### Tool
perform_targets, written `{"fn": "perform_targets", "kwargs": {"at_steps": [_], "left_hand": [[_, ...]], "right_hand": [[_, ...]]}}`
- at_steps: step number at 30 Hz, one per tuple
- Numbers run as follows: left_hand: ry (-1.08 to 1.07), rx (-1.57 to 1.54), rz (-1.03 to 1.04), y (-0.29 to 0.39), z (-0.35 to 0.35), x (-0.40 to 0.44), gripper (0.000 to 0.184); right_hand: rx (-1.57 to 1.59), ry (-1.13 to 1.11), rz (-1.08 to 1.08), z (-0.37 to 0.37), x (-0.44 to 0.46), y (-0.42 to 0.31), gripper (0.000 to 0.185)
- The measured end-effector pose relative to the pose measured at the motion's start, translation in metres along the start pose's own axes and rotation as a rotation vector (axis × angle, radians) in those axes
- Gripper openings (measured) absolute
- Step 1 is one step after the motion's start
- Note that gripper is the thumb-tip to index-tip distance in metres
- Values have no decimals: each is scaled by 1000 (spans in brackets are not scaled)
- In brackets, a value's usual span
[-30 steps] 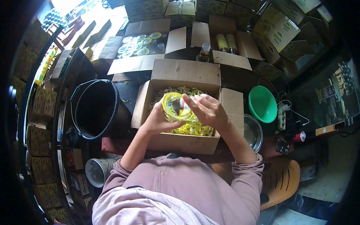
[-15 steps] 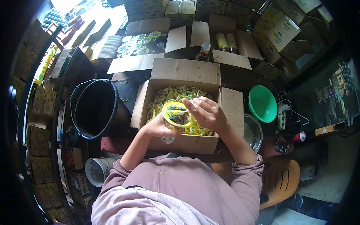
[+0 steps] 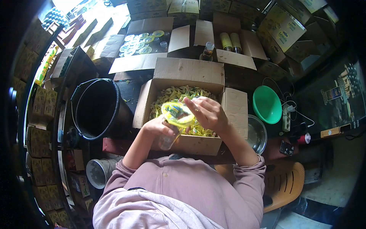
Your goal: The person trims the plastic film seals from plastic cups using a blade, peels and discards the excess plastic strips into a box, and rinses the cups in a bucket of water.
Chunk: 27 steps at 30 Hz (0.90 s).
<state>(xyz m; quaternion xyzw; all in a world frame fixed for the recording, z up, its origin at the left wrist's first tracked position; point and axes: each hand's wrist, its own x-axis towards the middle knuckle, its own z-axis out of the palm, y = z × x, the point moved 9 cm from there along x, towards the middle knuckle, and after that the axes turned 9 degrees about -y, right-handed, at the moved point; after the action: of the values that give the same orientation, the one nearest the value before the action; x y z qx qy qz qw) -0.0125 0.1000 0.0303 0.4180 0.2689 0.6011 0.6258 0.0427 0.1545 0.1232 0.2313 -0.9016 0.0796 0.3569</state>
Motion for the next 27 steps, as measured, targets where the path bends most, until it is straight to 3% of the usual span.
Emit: {"fn": "perform_targets", "kwargs": {"at_steps": [1,3,4,8,12,16,19,27], "left_hand": [[96,50,-139,-10,-14,-7,68],[229,375,-31,14,-23,-8,67],[176,499,24,19,-23,-5,65],[380,494,174,37,-20,-11,64],[486,940,181,42,-14,-8,56],[433,857,151,38,-11,-4,44],[392,665,110,32,-12,-3,50],[315,463,23,22,-7,4,41]], "right_hand": [[-24,-5,8,-1,1,1,42],[-79,-29,14,-2,1,4,42],[-107,-41,17,-3,1,5,42],[-201,-65,26,0,-3,10,43],[-200,-90,18,3,-1,7,43],[-195,-98,6,3,-2,5,42],[-176,-100,4,4,-5,5,41],[-96,-88,-43,5,-10,0,44]]}}
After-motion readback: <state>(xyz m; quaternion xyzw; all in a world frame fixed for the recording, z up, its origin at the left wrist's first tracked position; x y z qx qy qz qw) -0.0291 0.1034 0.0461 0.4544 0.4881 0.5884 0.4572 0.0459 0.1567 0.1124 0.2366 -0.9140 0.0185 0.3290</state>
